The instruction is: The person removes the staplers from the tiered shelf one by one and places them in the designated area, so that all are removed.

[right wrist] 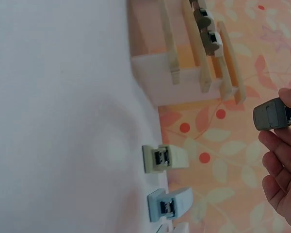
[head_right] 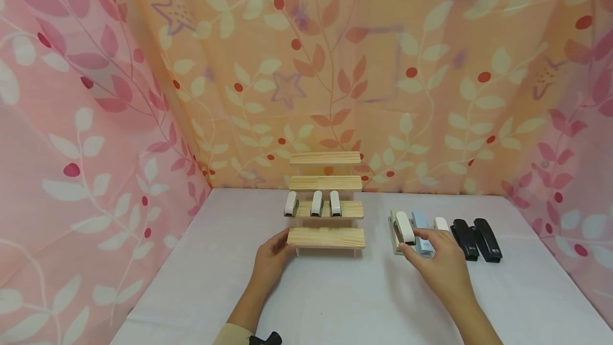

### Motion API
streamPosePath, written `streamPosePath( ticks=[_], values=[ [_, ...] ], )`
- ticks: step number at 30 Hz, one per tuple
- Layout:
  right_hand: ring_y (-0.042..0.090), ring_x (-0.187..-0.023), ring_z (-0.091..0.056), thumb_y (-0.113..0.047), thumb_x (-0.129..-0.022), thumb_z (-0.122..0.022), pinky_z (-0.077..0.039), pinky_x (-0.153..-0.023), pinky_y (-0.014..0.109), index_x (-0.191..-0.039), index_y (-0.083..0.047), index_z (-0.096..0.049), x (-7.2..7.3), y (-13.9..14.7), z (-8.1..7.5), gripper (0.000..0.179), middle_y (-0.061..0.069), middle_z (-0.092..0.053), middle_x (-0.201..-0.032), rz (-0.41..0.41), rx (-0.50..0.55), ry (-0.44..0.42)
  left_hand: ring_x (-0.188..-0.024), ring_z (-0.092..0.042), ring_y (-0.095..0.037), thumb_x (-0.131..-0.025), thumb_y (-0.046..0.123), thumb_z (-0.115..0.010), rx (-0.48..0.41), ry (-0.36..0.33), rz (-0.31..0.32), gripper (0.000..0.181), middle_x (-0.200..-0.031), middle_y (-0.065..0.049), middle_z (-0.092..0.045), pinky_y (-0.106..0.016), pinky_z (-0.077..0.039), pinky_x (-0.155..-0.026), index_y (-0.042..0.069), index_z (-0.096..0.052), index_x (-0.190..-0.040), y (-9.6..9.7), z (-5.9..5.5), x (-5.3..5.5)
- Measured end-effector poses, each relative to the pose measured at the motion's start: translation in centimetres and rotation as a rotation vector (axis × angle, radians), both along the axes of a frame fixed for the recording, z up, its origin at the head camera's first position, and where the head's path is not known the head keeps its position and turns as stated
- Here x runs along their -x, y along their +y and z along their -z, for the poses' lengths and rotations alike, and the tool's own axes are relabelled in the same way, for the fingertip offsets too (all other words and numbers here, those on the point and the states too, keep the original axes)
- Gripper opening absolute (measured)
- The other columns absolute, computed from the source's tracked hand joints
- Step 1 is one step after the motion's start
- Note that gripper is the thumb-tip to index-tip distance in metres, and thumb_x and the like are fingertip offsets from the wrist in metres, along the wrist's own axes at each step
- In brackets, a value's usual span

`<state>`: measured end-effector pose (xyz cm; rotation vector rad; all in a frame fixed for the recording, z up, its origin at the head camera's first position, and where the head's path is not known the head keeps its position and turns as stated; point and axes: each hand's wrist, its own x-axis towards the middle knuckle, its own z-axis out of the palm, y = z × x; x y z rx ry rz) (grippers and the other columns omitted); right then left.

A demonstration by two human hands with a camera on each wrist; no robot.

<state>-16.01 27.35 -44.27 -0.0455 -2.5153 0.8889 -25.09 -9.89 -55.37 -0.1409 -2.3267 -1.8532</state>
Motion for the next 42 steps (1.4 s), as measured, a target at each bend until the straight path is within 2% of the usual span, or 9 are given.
streamPosePath(
  ticks=[6,14,21,24,30,34,42],
  values=[
    [0.047,-0.109,-0.060,-0.039,-0.085,-0.085,-0.054,-0.084,0.066,-0.121,-0.002,-0.070,-0.3,1.0,1.1,0.054,0.024,-0.065,-0.119,-0.015,-0.008,-0.043,-0.136,-0.056,-0.023,-0.089,0.033,-0.079,0.000,0.001,-0.003,0.055,-0.137,0.000,-0.067,-0.046,-0.043,-0.118,0.018,-0.064,-0.140,-0.1,0.1,0.2],
    [0.051,-0.116,-0.053,-0.053,-0.083,-0.082,-0.051,-0.089,0.074,-0.126,-0.001,-0.068,-0.9,1.8,2.0,0.069,0.029,-0.058,-0.130,0.005,-0.017,-0.195,-0.136,-0.056,-0.021,-0.089,0.028,-0.080,0.001,0.013,0.006,0.054,-0.136,0.000,-0.068,-0.042,-0.044,-0.117,0.016,-0.064,-0.139,0.0,0.1,0.2],
    [0.045,-0.107,-0.059,-0.042,-0.083,-0.086,-0.053,-0.084,0.067,-0.122,-0.002,-0.070,-1.2,2.7,4.4,0.058,0.024,-0.063,-0.120,-0.016,0.001,-0.183,-0.136,-0.056,-0.022,-0.089,0.029,-0.080,0.011,0.017,0.006,0.055,-0.138,-0.001,-0.066,-0.042,-0.045,-0.116,0.015,-0.063,-0.140,0.1,-0.2,0.1],
    [0.042,-0.108,-0.060,-0.043,-0.082,-0.086,-0.053,-0.085,0.067,-0.121,-0.003,-0.071,-1.1,2.9,4.9,0.058,0.023,-0.064,-0.118,-0.020,0.007,-0.188,-0.136,-0.056,-0.023,-0.088,0.031,-0.081,0.018,0.003,0.003,0.057,-0.139,-0.002,-0.066,-0.041,-0.044,-0.116,0.015,-0.063,-0.140,0.1,-0.2,0.0],
    [0.043,-0.109,-0.060,-0.050,-0.083,-0.083,-0.053,-0.086,0.066,-0.120,-0.006,-0.071,-0.6,3.0,5.7,0.059,0.024,-0.065,-0.120,-0.054,-0.010,-0.277,-0.135,-0.057,-0.023,-0.087,0.038,-0.080,0.033,-0.003,-0.011,0.060,-0.139,-0.001,-0.066,-0.042,-0.045,-0.116,0.018,-0.063,-0.140,-0.1,0.0,-0.1],
    [0.044,-0.112,-0.061,-0.054,-0.084,-0.081,-0.051,-0.089,0.066,-0.121,-0.005,-0.071,-0.5,3.1,6.3,0.062,0.023,-0.066,-0.120,-0.072,-0.023,-0.319,-0.136,-0.056,-0.023,-0.087,0.035,-0.081,0.026,0.003,-0.004,0.059,-0.139,-0.001,-0.066,-0.042,-0.045,-0.116,0.017,-0.063,-0.140,-0.2,0.1,-0.2],
    [0.044,-0.115,-0.059,-0.062,-0.083,-0.078,-0.051,-0.092,0.067,-0.127,-0.001,-0.067,-0.2,3.4,6.9,0.076,0.024,-0.065,-0.122,-0.046,0.006,-0.429,-0.137,-0.055,-0.023,-0.088,0.034,-0.080,0.024,0.010,0.009,0.058,-0.140,-0.001,-0.065,-0.041,-0.045,-0.116,0.016,-0.063,-0.141,-0.1,0.0,-0.2]
  ],
)
